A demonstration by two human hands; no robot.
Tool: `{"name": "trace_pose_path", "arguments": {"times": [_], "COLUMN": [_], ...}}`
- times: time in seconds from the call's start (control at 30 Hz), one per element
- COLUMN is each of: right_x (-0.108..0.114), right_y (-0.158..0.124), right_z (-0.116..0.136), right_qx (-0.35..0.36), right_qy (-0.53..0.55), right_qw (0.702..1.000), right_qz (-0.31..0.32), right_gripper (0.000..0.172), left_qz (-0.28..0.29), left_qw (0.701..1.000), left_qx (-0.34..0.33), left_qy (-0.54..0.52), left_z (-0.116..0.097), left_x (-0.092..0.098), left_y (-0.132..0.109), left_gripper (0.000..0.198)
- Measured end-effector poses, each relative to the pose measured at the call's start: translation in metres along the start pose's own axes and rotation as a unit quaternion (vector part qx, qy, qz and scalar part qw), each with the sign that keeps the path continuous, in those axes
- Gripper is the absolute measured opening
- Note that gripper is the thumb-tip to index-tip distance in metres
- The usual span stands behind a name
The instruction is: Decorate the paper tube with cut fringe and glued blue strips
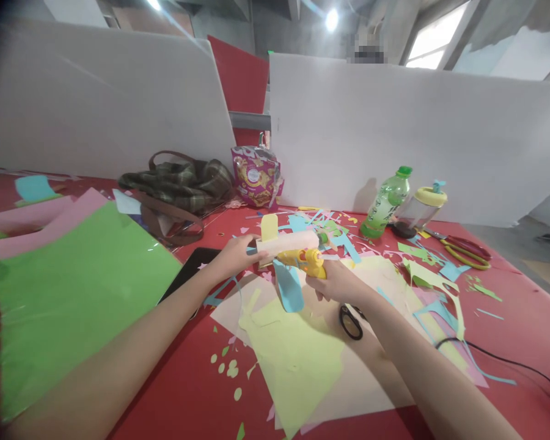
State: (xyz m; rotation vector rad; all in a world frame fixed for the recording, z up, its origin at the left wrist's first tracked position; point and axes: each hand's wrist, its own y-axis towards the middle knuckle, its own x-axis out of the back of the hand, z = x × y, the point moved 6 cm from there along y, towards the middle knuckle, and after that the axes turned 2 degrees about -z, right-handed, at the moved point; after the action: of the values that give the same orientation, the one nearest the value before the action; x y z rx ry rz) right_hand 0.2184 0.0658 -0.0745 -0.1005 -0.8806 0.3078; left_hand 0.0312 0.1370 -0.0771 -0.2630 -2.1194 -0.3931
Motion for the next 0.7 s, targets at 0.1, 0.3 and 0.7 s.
{"name": "trace_pose_path", "arguments": {"times": [0.1,0.3,0.7], "right_x": [-0.0020,-0.0040,-0.0065], "right_y": [0.0000,0.0007,0.0029], "right_z": [-0.0003,-0.0012,-0.0002], "right_qx": [0.001,0.002,-0.008], "right_qy": [-0.010,-0.029,-0.045], "right_qw": [1.000,1.000,0.999], "right_qz": [0.001,-0.005,-0.005], "right_gripper": [0.016,0.018,0.020], "left_qz": [-0.001,0.001,-0.003], "left_qw": [1.000,1.000,1.000], "left_qx": [0.002,0.004,0.004], "left_qy": [0.006,0.014,0.014], "left_z": [-0.0010,-0.0026,-0.0003], "left_x": [0.0013,0.0032,0.0010], "left_y": [-0.0008,-0.0013,-0.0008], "left_gripper": [0.046,0.047,0.048]}}
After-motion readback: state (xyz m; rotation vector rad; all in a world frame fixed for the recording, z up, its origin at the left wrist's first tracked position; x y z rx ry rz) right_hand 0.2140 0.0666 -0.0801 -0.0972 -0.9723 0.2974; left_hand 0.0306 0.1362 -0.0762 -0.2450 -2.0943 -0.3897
